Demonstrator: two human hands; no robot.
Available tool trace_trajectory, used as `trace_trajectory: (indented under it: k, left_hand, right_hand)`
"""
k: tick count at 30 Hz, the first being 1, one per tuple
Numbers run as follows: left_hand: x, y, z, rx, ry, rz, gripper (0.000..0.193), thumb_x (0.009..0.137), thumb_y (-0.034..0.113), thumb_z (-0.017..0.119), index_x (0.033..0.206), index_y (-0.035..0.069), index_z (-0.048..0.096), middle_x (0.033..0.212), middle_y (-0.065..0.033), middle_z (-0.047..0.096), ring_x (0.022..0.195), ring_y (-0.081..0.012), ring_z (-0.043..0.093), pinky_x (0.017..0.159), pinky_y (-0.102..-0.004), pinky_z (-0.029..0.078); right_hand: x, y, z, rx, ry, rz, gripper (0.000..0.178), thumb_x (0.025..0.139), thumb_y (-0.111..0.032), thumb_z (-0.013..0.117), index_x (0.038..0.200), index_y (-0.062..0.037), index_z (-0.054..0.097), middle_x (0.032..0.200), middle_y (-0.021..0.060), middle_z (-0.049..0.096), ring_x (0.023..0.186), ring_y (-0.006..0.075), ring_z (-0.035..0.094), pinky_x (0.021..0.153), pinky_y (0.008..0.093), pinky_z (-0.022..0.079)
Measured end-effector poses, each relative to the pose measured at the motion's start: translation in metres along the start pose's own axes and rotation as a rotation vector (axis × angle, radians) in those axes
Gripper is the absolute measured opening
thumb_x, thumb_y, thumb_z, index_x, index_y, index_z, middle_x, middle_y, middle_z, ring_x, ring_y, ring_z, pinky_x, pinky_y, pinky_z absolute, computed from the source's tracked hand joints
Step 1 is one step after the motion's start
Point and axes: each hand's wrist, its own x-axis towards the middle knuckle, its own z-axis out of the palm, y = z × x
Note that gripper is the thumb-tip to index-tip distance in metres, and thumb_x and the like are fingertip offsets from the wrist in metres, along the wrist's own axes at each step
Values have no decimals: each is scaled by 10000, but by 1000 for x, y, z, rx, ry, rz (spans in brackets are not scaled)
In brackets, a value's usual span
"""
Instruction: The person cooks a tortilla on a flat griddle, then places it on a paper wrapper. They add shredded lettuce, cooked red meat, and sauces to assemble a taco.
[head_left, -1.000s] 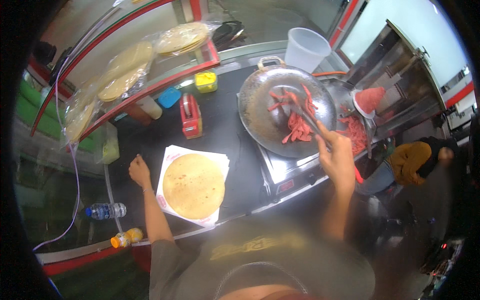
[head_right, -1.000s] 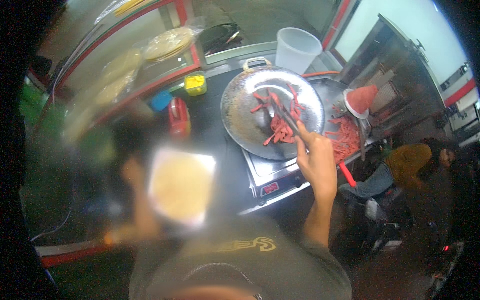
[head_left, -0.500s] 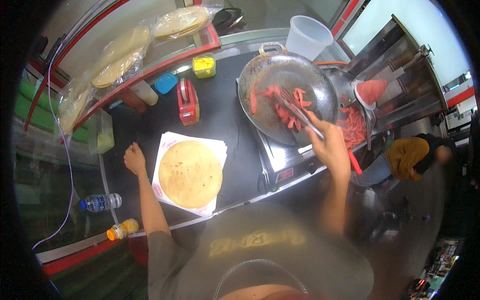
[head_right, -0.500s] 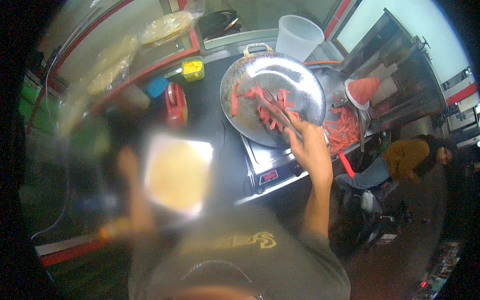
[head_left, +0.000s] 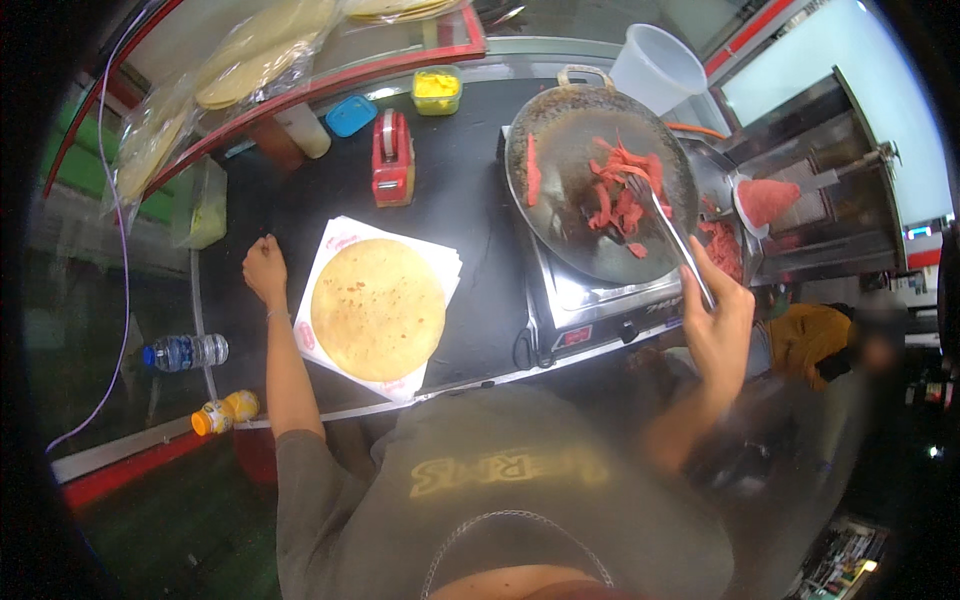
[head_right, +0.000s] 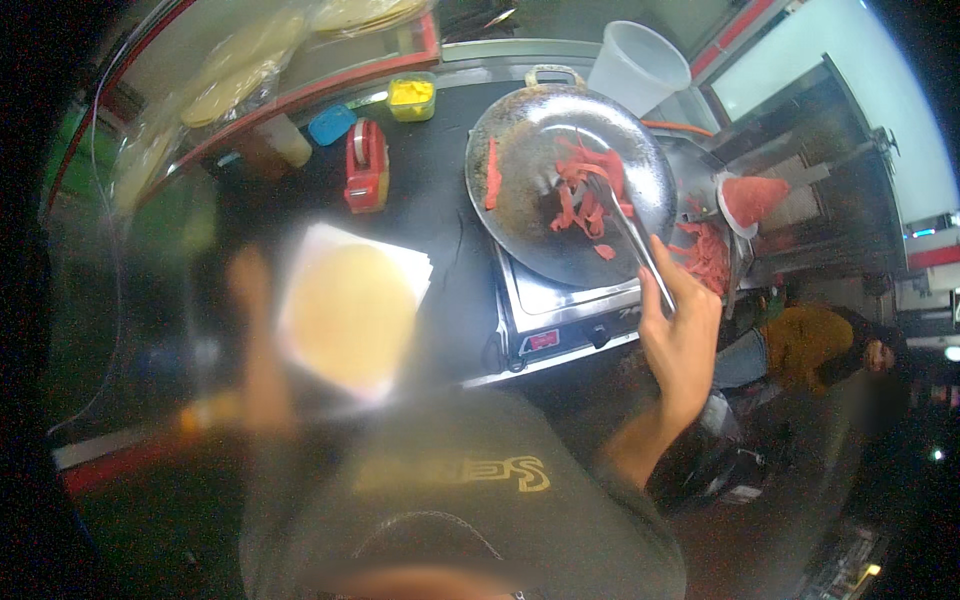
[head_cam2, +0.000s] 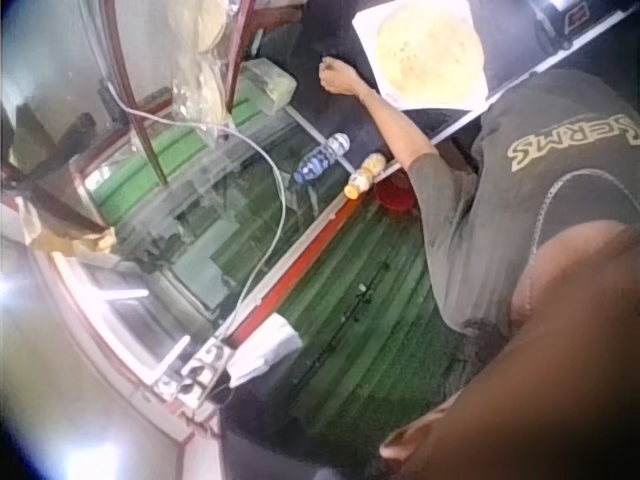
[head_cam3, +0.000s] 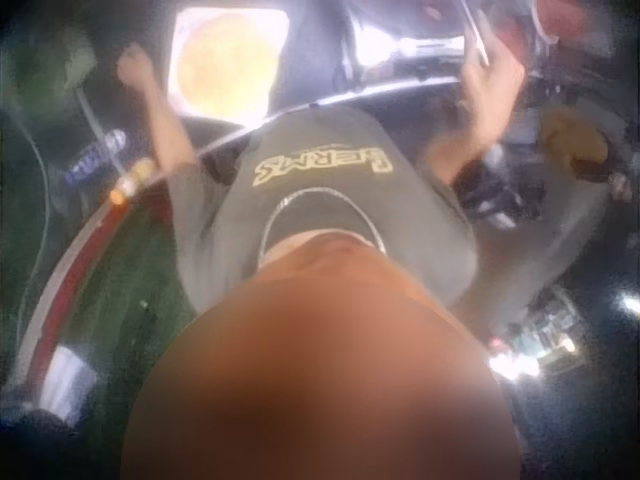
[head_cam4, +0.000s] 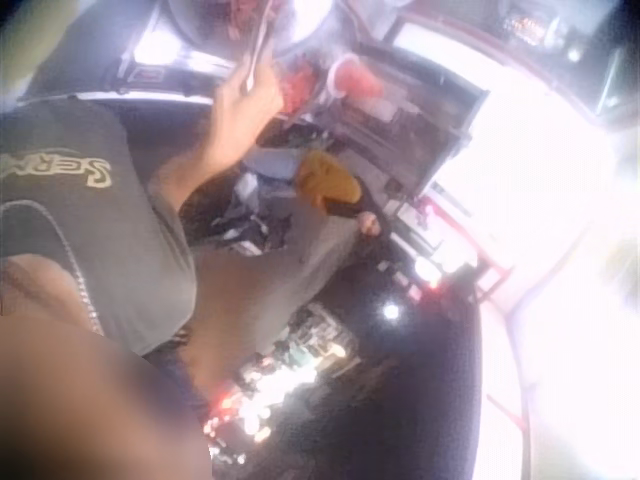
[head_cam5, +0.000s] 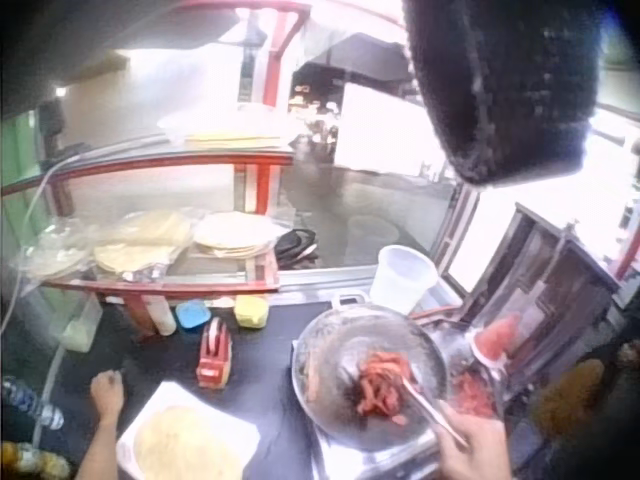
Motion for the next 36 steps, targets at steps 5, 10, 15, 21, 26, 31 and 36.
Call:
trace_trajectory:
  k: [5, 10, 15, 21, 26, 31, 36]
  left_hand:
    - [7, 10, -7, 132, -56, -27, 410, 1063, 401, 651, 964, 32, 799, 980, -233, 812, 969, -492, 770, 859, -582, 576]
    - [6, 13, -12, 106, -107, -90, 405, 1060, 397, 649, 955, 34, 794, 965, -236, 809, 961, -494, 770, 861, -579, 578]
    - [7, 18, -12, 75, -101, -152, 400, 1058, 389, 653, 932, 32, 783, 941, -226, 806, 939, -491, 768, 840, -578, 576]
    - [9, 2, 3, 124, -36, -52, 406, 1059, 390, 659, 910, 27, 762, 929, -216, 803, 933, -493, 764, 826, -581, 571]
    - [8, -14, 17, 94, -26, -45, 389, 1057, 388, 661, 915, 46, 782, 941, -214, 809, 950, -494, 768, 842, -592, 574]
    - [10, -3, 9, 142, -47, -51, 386, 1056, 389, 661, 926, 48, 787, 946, -217, 807, 957, -491, 765, 845, -598, 571]
    - [7, 9, -6, 118, -84, -121, 390, 1053, 383, 662, 916, 38, 783, 938, -218, 805, 945, -492, 763, 837, -595, 572]
  right_hand:
    - [5, -16, 5, -106, -159, 65, 429, 1045, -83, 761, 1456, 35, 730, 1125, 371, 754, 990, 296, 826, 917, 450, 591]
    - [13, -18, 22, -18, -58, -28, 416, 1046, -83, 755, 1450, 14, 739, 1021, 342, 750, 845, 397, 760, 805, 452, 554]
    - [17, -27, 34, -66, -97, -114, 426, 1045, -82, 766, 1461, 9, 740, 928, 291, 754, 708, 256, 664, 733, 402, 529]
    - [16, -45, 54, 132, -53, -228, 449, 1018, -77, 776, 1449, 37, 726, 920, 295, 726, 785, 474, 709, 768, 513, 535]
    - [22, -42, 62, 81, -60, -88, 453, 1036, -79, 755, 1471, 35, 702, 879, 279, 706, 825, 495, 695, 781, 527, 531]
    - [31, -32, 66, -14, -71, -224, 401, 1044, -58, 742, 1437, 18, 737, 894, 285, 719, 780, 471, 715, 758, 525, 537]
    - [40, -17, 72, 79, 66, -70, 403, 1054, -91, 742, 1445, 7, 740, 919, 296, 736, 804, 447, 719, 770, 517, 532]
